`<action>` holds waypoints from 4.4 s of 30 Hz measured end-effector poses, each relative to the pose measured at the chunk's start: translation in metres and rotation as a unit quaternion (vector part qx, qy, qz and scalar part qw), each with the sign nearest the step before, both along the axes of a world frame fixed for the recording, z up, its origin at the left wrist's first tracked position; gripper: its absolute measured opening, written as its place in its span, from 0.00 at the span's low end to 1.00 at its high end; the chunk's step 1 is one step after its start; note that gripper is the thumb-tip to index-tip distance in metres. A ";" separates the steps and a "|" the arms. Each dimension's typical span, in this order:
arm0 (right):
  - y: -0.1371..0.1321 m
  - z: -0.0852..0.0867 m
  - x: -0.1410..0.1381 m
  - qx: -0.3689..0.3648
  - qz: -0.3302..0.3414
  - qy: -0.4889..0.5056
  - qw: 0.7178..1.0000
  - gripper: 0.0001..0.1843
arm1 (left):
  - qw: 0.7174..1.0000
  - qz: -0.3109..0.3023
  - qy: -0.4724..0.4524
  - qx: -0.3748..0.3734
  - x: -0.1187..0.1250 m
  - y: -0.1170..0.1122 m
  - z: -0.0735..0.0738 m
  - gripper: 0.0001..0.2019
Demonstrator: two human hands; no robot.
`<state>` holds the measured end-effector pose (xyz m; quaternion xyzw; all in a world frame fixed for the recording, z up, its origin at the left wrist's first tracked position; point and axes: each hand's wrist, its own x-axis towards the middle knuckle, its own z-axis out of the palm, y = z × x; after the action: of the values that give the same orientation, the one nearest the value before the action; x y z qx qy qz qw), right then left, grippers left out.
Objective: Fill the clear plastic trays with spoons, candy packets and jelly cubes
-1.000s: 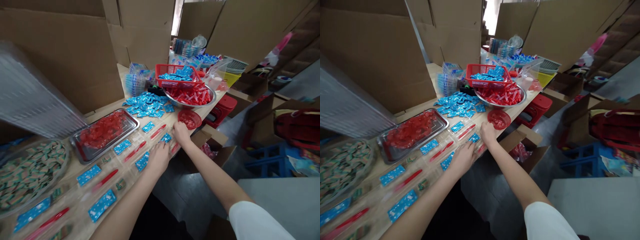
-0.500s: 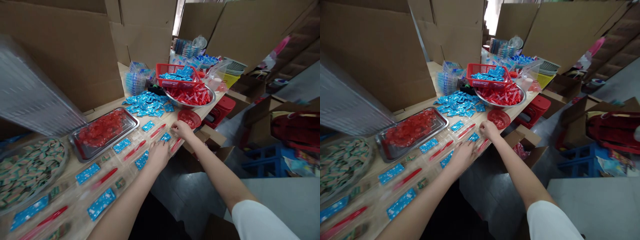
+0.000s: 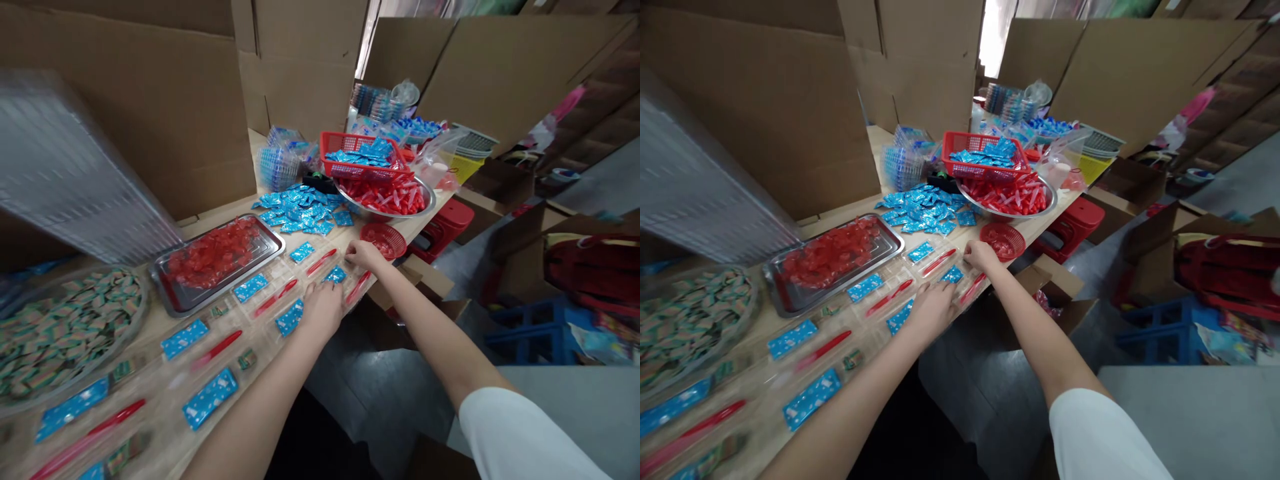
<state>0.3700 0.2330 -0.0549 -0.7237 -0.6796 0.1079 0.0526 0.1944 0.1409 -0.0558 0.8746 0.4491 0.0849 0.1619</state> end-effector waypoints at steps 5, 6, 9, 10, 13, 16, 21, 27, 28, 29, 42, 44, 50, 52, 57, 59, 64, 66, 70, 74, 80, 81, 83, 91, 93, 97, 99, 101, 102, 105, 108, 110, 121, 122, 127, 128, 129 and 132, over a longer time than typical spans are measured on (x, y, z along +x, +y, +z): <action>-0.005 0.013 0.005 0.019 -0.013 -0.011 1.000 0.09 | 1.000 0.004 0.007 -0.005 0.000 0.000 0.002 0.14; -0.007 0.016 0.005 0.025 -0.013 -0.017 0.999 0.09 | 1.000 0.002 0.009 -0.008 0.000 0.000 0.003 0.13; -0.013 0.017 0.002 0.021 0.003 -0.032 0.999 0.07 | 1.000 0.000 0.013 -0.011 0.000 0.000 0.004 0.13; -0.014 0.016 0.000 0.017 0.009 -0.036 0.999 0.07 | 1.000 0.001 0.013 -0.012 -0.001 0.000 0.005 0.13; -0.014 0.010 -0.006 0.006 0.024 -0.048 0.999 0.09 | 1.000 0.003 0.016 -0.012 -0.002 -0.001 0.006 0.12; -0.011 0.007 -0.008 -0.005 0.039 -0.062 0.997 0.12 | 1.000 0.006 0.021 -0.016 -0.004 -0.002 0.008 0.12; -0.004 0.013 -0.007 -0.034 0.063 -0.084 0.994 0.08 | 0.999 0.010 0.028 -0.025 -0.004 -0.001 0.009 0.13; -0.005 0.013 -0.012 -0.034 0.065 -0.095 0.993 0.08 | 0.999 0.007 0.026 -0.023 -0.003 -0.001 0.009 0.12; -0.006 0.012 -0.012 -0.029 0.063 -0.096 0.993 0.08 | 0.999 0.007 0.025 -0.022 -0.003 -0.001 0.009 0.12; -0.006 0.010 -0.012 -0.025 0.062 -0.096 0.993 0.08 | 0.999 0.007 0.025 -0.022 -0.003 -0.001 0.009 0.12; -0.004 0.002 0.001 0.010 0.103 -0.056 0.993 0.11 | 0.999 0.007 0.030 -0.010 -0.002 -0.001 0.009 0.13; -0.005 0.000 0.000 0.006 0.116 -0.057 0.992 0.10 | 0.999 0.008 0.034 -0.011 -0.002 -0.001 0.009 0.13; -0.004 -0.003 0.000 -0.007 0.135 -0.074 0.988 0.12 | 0.999 0.005 0.036 -0.010 -0.001 -0.001 0.010 0.13; -0.002 -0.003 0.001 -0.012 0.139 -0.077 0.987 0.12 | 0.999 0.002 0.035 -0.008 -0.002 -0.001 0.009 0.13; 0.002 -0.001 0.004 -0.028 0.155 -0.069 0.985 0.12 | 0.999 0.001 0.034 -0.005 -0.002 -0.001 0.008 0.13; 0.002 0.000 0.004 -0.031 0.159 -0.060 0.985 0.12 | 0.999 0.002 0.033 -0.004 -0.002 -0.001 0.008 0.13; -0.002 0.001 0.002 -0.027 0.149 -0.041 0.988 0.14 | 0.999 0.004 0.031 -0.006 -0.001 -0.001 0.009 0.13; -0.001 0.000 0.003 -0.028 0.143 -0.033 0.989 0.13 | 0.999 0.003 0.032 -0.008 -0.001 -0.001 0.009 0.14; 0.002 -0.002 0.004 -0.026 0.113 -0.018 0.993 0.10 | 0.999 0.004 0.034 -0.011 -0.001 -0.001 0.010 0.13; -0.001 -0.004 0.000 -0.008 0.077 -0.003 0.997 0.10 | 0.999 0.005 0.033 -0.013 -0.001 -0.001 0.010 0.12; -0.006 -0.003 -0.004 -0.009 0.048 0.028 0.998 0.23 | 0.999 0.005 0.033 -0.016 0.000 0.000 0.010 0.12; -0.006 -0.002 -0.005 -0.012 0.047 0.031 0.998 0.22 | 0.999 0.005 0.033 -0.015 0.000 0.000 0.010 0.12; -0.005 -0.002 -0.007 -0.012 0.041 0.032 0.999 0.17 | 0.999 0.005 0.034 -0.014 0.000 0.000 0.009 0.13; -0.009 0.006 -0.001 0.006 0.012 0.030 0.999 0.16 | 0.999 0.005 0.032 -0.009 -0.002 0.000 0.007 0.12; -0.012 0.012 0.003 0.018 0.003 0.025 1.000 0.15 | 1.000 0.003 0.026 -0.006 0.000 0.001 0.006 0.12; -0.022 0.020 0.002 0.030 0.027 0.021 0.999 0.12 | 1.000 0.015 0.013 0.010 0.002 -0.006 0.007 0.16; -0.028 0.023 -0.002 0.047 0.037 0.021 0.998 0.12 | 0.999 0.021 -0.003 0.027 -0.007 -0.014 0.013 0.20; -0.029 0.023 -0.008 0.088 0.037 0.029 0.995 0.15 | 0.997 0.017 -0.050 0.048 -0.031 -0.021 0.022 0.22; -0.028 0.022 -0.013 0.122 0.034 0.046 0.991 0.14 | 0.995 0.017 -0.081 0.054 -0.049 -0.023 0.027 0.21; -0.017 0.015 -0.048 0.147 0.125 0.138 0.971 0.13 | 0.984 0.072 -0.154 0.049 -0.131 -0.029 0.036 0.16; -0.013 0.016 -0.123 0.111 0.245 0.202 0.942 0.11 | 0.951 0.255 -0.166 0.047 -0.238 -0.035 0.035 0.13; -0.013 0.022 -0.191 0.084 0.319 0.207 0.921 0.10 | 0.906 0.386 -0.161 0.066 -0.307 -0.036 0.027 0.12; -0.003 0.004 -0.461 0.076 0.428 0.056 0.899 0.14 | 0.831 0.481 -0.276 0.043 -0.426 -0.039 -0.021 0.11; -0.003 -0.001 -0.463 0.077 0.422 0.062 0.901 0.15 | 0.828 0.478 -0.291 0.038 -0.426 -0.039 -0.021 0.11; 0.008 -0.005 -0.456 0.068 0.388 0.140 0.908 0.12 | 0.783 0.476 -0.399 0.008 -0.429 -0.039 -0.013 0.08; 0.011 -0.004 -0.455 0.062 0.375 0.168 0.910 0.12 | 0.768 0.478 -0.426 0.004 -0.430 -0.037 -0.010 0.08; 0.013 -0.002 -0.454 0.057 0.364 0.191 0.910 0.13 | 0.751 0.480 -0.453 0.000 -0.429 -0.035 -0.008 0.08; 0.011 0.002 -0.454 -0.036 0.336 0.316 0.886 0.17 | 0.696 0.483 -0.530 -0.025 -0.423 -0.023 -0.001 0.12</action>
<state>-0.0837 0.2444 -0.0530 -0.3805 -0.8254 0.3664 0.1991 -0.2281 0.1177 -0.0571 0.3430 0.6513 0.5900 0.3317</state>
